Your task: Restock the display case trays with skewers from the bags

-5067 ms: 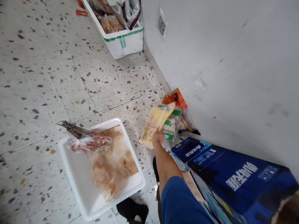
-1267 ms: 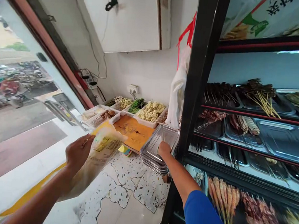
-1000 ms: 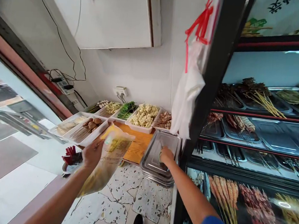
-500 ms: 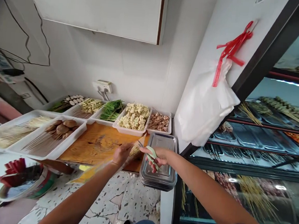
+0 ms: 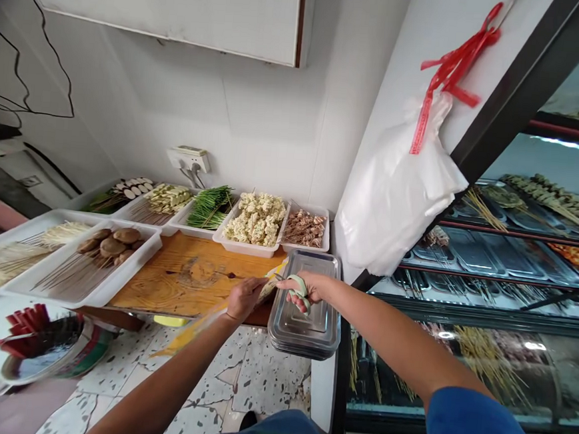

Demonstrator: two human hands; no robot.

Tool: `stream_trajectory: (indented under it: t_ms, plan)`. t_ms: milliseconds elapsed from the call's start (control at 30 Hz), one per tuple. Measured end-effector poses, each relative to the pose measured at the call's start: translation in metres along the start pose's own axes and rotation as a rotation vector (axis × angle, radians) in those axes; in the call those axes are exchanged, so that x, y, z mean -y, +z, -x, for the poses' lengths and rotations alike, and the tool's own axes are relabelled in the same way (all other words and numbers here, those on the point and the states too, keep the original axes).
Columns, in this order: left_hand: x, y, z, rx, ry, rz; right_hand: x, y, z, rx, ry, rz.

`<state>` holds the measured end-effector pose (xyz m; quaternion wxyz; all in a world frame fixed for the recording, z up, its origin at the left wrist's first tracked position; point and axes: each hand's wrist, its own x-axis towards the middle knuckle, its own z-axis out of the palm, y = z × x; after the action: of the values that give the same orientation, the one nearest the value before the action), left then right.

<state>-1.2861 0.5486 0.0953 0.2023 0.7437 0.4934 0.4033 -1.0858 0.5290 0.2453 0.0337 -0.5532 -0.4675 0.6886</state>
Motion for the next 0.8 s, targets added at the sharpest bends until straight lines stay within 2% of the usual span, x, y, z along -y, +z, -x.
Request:
stream_trajectory:
  t_ms: [100, 167, 267, 333, 400, 500, 600, 667, 700, 733, 800]
  plan:
    - [0.001, 0.002, -0.004, -0.044, -0.043, 0.011, -0.014, -0.007, 0.015, -0.050, -0.024, 0.200]
    - [0.001, 0.002, -0.009, -0.068, -0.105, 0.004, -0.031, -0.015, 0.018, -0.169, 0.010, 0.417]
    - [-0.002, -0.001, -0.015, -0.043, -0.172, -0.031, -0.066, -0.025, -0.002, -0.559, 0.060, 0.838]
    - [-0.003, -0.003, -0.019, -0.008, -0.174, -0.052, -0.088, -0.027, -0.028, -0.790, 0.033, 0.987]
    - [-0.002, -0.006, -0.020, 0.021, -0.170, -0.058, -0.106, -0.026, -0.052, -0.865, 0.013, 0.999]
    - [0.002, -0.012, -0.023, 0.025, -0.167, -0.019, -0.120, -0.022, -0.071, -0.851, 0.019, 0.999]
    - [0.006, -0.021, -0.023, 0.010, -0.132, 0.035, -0.110, -0.015, -0.070, -0.817, -0.005, 1.035]
    - [0.008, -0.031, -0.020, 0.009, -0.097, 0.064, -0.085, -0.005, -0.065, -0.827, -0.081, 1.061]
    - [0.009, -0.037, -0.018, 0.010, -0.084, 0.077, -0.068, 0.003, -0.064, -0.850, -0.198, 1.089]
    - [0.010, -0.045, -0.014, 0.005, -0.077, 0.084, -0.049, 0.012, -0.064, -0.877, -0.375, 1.124]
    - [0.014, -0.063, -0.004, -0.015, -0.071, 0.078, -0.008, 0.035, -0.069, -0.907, -0.832, 1.187]
